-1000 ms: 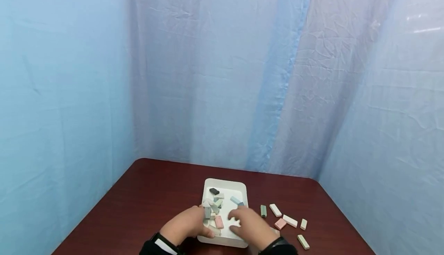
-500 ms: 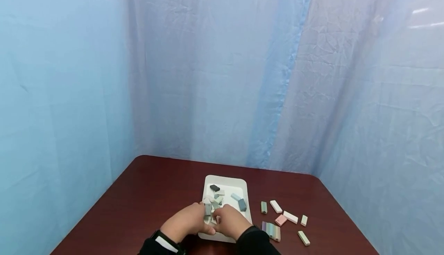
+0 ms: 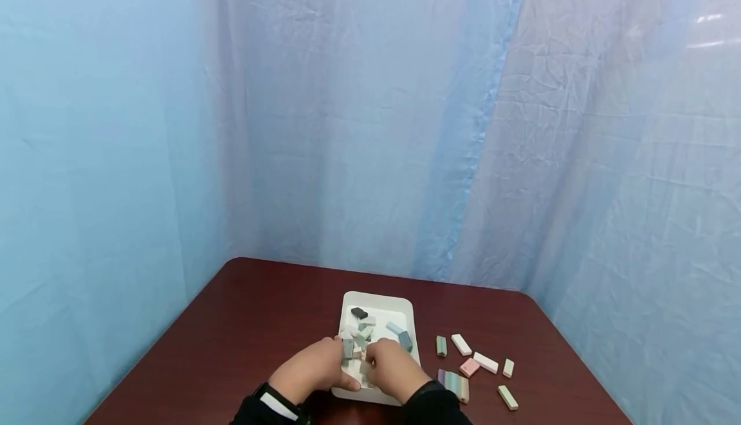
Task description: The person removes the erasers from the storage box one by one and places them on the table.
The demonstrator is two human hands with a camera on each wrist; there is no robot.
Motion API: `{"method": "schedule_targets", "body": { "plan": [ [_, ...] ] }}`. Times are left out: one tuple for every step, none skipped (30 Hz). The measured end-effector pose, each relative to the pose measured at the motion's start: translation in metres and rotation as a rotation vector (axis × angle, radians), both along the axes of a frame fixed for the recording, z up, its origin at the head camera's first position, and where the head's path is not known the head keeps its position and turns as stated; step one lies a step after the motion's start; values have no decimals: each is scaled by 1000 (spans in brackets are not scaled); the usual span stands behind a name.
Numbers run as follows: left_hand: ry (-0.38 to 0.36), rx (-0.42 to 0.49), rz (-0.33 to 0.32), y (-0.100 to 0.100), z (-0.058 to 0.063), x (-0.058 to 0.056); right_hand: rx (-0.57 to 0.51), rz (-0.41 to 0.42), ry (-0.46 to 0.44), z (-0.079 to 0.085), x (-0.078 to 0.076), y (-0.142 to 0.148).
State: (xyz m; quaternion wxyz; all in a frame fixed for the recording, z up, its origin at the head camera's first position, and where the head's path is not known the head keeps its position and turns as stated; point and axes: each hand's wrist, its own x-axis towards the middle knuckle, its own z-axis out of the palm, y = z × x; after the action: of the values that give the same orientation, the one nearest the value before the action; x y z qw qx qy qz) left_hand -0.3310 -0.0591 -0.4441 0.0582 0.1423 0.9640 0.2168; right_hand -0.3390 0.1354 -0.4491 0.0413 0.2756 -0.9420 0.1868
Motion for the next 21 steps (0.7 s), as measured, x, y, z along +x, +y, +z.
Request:
{"method": "schedule_targets", "body": {
  "plan": [
    [-5,-7,5,0,1,1,-13,-11,4,3,1,4],
    [-15,-9,11,0,2,1,-28,-19,13,8,3,9],
    [-15,-12,15,0,2,1,-41,-31,26,12,4,14],
    [-22,-12,21,1,3,1,-51,-48,26,16,3,21],
    [-24,-12,28,1,4,1,-57,-70,33,21,3,28],
    [-26,-9,34,2,4,1,-58,-101,47,25,2,37],
    [-30,-8,40,2,4,0,-64,-128,57,28,0,46],
    [-31,-5,45,2,5,0,-77,-151,53,30,-2,57],
    [-32,-4,49,2,5,-1,-89,-181,39,31,-4,69],
    [-37,-5,53,2,5,-1,-94,-214,22,32,-7,82],
    [-41,-7,55,2,5,-2,-104,-251,9,31,-9,95],
    [-44,-8,57,2,5,-2,-118,-284,-8,30,-11,109],
    [-49,-10,59,1,4,-2,-122,-315,-24,29,-13,123],
    [-54,-11,60,1,4,-2,-117,-344,-39,27,-16,137],
    [-58,-12,63,1,3,-2,-104,-375,-38,25,-19,151],
    [-61,-13,65,0,3,-2,-84,-400,-30,23,-22,164],
    [-61,-13,67,-1,2,-1,-79,-425,-37,21,-24,176],
    [-62,-12,68,-1,2,-1,-62,-443,-36,18,-27,188],
    [-64,-10,68,-1,1,-1,-43,-460,-39,16,-29,199],
    [-65,-8,67,-2,1,-1,-28,-476,-50,13,-30,209],
    [-65,-5,65,-2,1,-1,-17,-499,-64,11,-31,218]
  ]
}}
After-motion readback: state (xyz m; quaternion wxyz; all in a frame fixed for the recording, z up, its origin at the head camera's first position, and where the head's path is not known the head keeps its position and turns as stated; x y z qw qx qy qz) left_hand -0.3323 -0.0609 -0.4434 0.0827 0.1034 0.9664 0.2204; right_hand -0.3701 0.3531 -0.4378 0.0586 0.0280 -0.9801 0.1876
